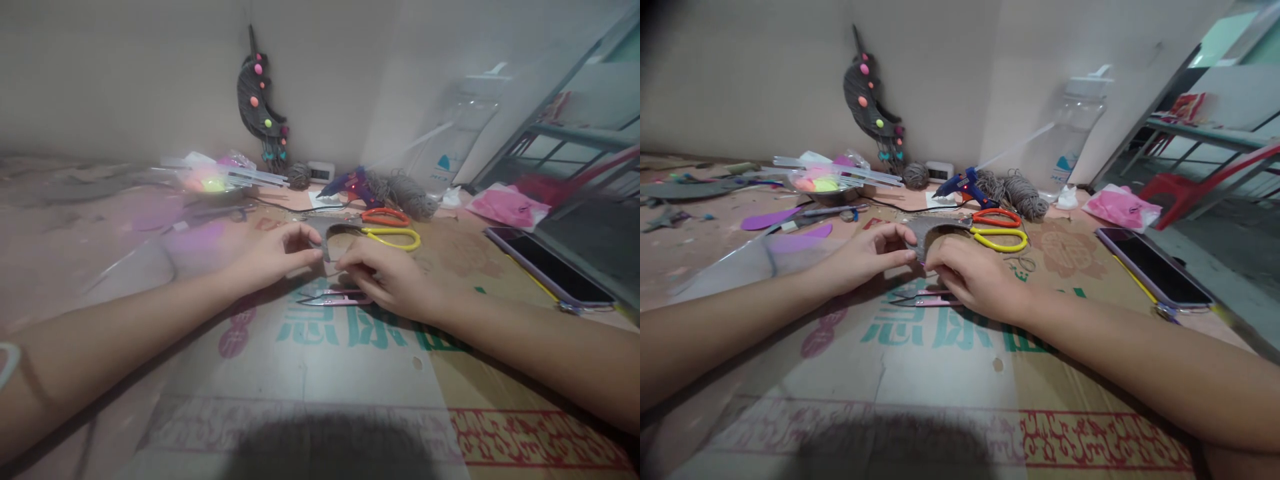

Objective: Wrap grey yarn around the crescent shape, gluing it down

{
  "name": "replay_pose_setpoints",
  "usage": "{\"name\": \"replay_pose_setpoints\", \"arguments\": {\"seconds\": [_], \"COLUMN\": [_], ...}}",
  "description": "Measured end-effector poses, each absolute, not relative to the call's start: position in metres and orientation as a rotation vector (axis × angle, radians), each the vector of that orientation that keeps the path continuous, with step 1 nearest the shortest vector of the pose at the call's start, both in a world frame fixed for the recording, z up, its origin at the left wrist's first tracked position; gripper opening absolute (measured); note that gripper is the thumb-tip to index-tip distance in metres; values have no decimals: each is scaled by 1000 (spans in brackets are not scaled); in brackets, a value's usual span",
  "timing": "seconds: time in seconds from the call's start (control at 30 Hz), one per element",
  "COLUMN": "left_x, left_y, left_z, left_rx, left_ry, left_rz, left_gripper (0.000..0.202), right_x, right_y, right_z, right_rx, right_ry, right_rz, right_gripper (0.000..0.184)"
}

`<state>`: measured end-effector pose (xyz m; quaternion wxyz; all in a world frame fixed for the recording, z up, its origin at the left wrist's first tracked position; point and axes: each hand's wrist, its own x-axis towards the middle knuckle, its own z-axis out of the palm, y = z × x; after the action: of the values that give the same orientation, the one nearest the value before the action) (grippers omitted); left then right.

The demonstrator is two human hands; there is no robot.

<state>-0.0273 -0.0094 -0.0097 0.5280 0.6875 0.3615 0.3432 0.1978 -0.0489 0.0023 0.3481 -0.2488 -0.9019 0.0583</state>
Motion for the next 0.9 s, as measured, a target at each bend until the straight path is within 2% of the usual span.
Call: {"name": "replay_pose_setpoints", "arguments": {"seconds": [0.13,0.27,0.4,0.7,0.8,0.9], "left_x": [-27,-27,-28,-29,-29,-30], "left_y": [-10,-10,-10,-9,-9,-9], "left_z": [-9,-9,-9,-11,-12,-12], "left_rx": [1639,1644,1646,1595,1582,1575], "left_ry": [875,882,891,829,826,819], "left_rz": [837,841,842,793,794,805], "left_gripper": [29,29,28,35,35,35], "right_x": [199,199,198,197,197,196], "right_y": [-47,-47,-44,-42,-42,-40], "right_z": [3,3,-2,-4,-4,-4], "right_rx": [-697,-695,-658,-1007,-950,-870], "right_ry": [-2334,-2322,-2232,-2269,-2291,-2302], "right_rz": [177,108,128,260,249,194], "right_gripper": [7,24,14,13,5,9]}}
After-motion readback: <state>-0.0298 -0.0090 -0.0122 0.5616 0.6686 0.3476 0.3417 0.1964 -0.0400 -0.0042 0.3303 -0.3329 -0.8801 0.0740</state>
